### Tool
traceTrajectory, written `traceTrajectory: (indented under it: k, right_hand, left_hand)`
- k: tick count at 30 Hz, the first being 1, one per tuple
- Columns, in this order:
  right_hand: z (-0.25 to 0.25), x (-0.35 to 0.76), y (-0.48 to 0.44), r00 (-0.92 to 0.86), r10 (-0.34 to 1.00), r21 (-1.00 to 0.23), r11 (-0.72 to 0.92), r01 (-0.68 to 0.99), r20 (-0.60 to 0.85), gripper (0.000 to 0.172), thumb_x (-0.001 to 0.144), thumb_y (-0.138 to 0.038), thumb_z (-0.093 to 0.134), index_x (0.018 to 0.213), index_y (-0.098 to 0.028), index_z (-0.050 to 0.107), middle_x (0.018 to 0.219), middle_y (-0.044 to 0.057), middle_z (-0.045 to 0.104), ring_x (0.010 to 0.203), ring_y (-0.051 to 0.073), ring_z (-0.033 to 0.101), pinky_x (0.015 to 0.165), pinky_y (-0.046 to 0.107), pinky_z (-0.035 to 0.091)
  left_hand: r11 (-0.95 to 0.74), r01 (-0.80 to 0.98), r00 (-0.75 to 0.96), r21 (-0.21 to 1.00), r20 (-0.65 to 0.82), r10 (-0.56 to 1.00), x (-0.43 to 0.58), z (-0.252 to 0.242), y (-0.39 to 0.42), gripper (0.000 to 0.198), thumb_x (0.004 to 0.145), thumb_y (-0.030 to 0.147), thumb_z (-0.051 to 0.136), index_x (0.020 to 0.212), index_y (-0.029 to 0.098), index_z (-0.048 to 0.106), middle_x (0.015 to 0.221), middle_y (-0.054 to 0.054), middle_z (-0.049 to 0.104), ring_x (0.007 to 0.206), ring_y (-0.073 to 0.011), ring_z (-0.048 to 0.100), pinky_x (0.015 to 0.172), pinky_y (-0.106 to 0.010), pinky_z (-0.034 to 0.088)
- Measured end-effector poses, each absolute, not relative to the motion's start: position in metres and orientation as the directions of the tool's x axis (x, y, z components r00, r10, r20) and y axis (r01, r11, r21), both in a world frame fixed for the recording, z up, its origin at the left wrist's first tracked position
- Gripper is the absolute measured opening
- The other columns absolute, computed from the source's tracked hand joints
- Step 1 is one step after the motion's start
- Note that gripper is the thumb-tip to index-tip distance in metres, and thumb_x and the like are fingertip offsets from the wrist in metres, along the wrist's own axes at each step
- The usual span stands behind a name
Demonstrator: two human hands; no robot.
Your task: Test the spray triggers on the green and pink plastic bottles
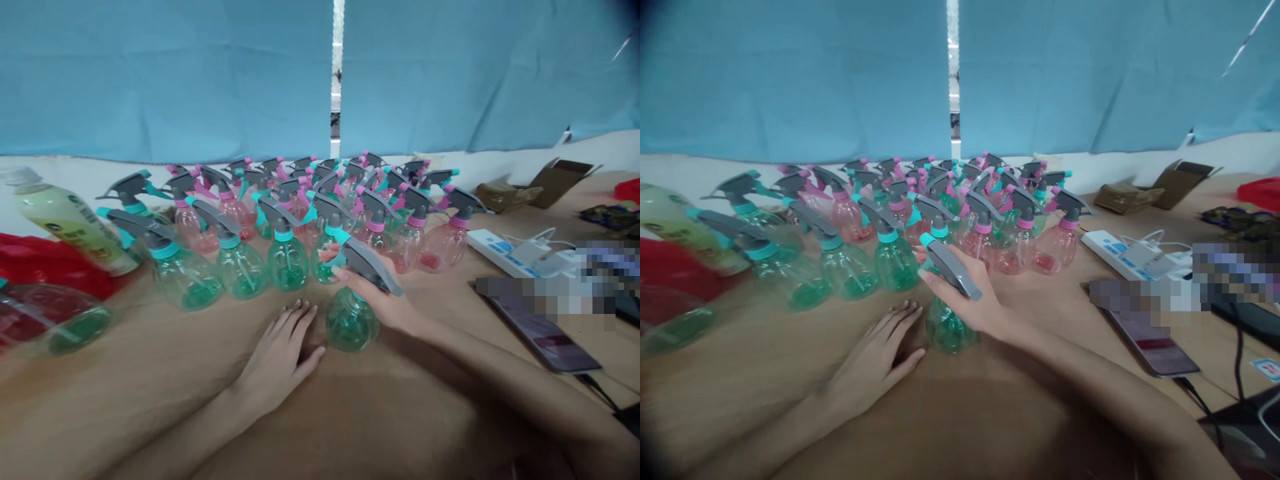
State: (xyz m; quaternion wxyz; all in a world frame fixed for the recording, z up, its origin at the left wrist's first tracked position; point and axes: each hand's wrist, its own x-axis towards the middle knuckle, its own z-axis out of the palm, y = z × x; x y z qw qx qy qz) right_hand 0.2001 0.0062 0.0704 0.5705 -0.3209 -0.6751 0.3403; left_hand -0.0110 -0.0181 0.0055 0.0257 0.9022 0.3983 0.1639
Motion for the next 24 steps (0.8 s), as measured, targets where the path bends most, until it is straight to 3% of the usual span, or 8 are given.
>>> traceTrajectory:
  k: [4,13,20,24]
  right_hand:
    - [0.071,0.200,0.008,-0.134,0.821,-0.820,0.566,0.079,0.554,0.033,0.084,-0.035,0.064,0.115,-0.026,0.060,0.104,0.002,0.071,0.093,0.020,0.067,0.085,0.039,0.053]
    - [0.073,0.191,0.004,-0.167,0.816,-0.831,0.555,-0.039,0.553,0.034,0.083,-0.032,0.065,0.115,-0.024,0.060,0.115,0.005,0.067,0.109,0.022,0.062,0.092,0.041,0.052]
    - [0.073,0.164,0.000,-0.205,0.782,-0.796,0.605,0.018,0.589,0.030,0.084,-0.032,0.062,0.113,-0.024,0.060,0.109,0.004,0.069,0.089,0.018,0.066,0.086,0.038,0.052]
    - [0.076,0.145,-0.004,-0.227,0.766,-0.787,0.617,-0.006,0.602,0.029,0.084,-0.034,0.061,0.111,-0.024,0.060,0.103,0.004,0.070,0.093,0.018,0.065,0.085,0.035,0.052]
  left_hand:
    - [-0.674,0.699,0.625,0.241,0.252,0.738,-0.010,0.010,-0.020,0.059,0.091,0.039,0.052,0.142,0.019,0.033,0.142,-0.014,0.046,0.131,-0.0298,0.042,0.106,-0.049,0.036]
    - [-0.615,0.670,0.549,0.416,0.280,0.788,-0.004,0.017,-0.028,0.062,0.085,0.035,0.058,0.138,0.022,0.030,0.132,-0.012,0.050,0.122,-0.0292,0.049,0.101,-0.048,0.040]
    - [-0.574,0.657,0.471,0.488,0.329,0.818,-0.005,0.020,-0.038,0.067,0.082,0.038,0.062,0.137,0.021,0.028,0.130,-0.014,0.046,0.124,-0.0314,0.045,0.101,-0.051,0.040]
    - [-0.544,0.650,0.403,0.530,0.367,0.839,-0.014,0.019,-0.047,0.068,0.083,0.039,0.062,0.138,0.022,0.026,0.131,-0.013,0.044,0.124,-0.0321,0.045,0.101,-0.052,0.040]
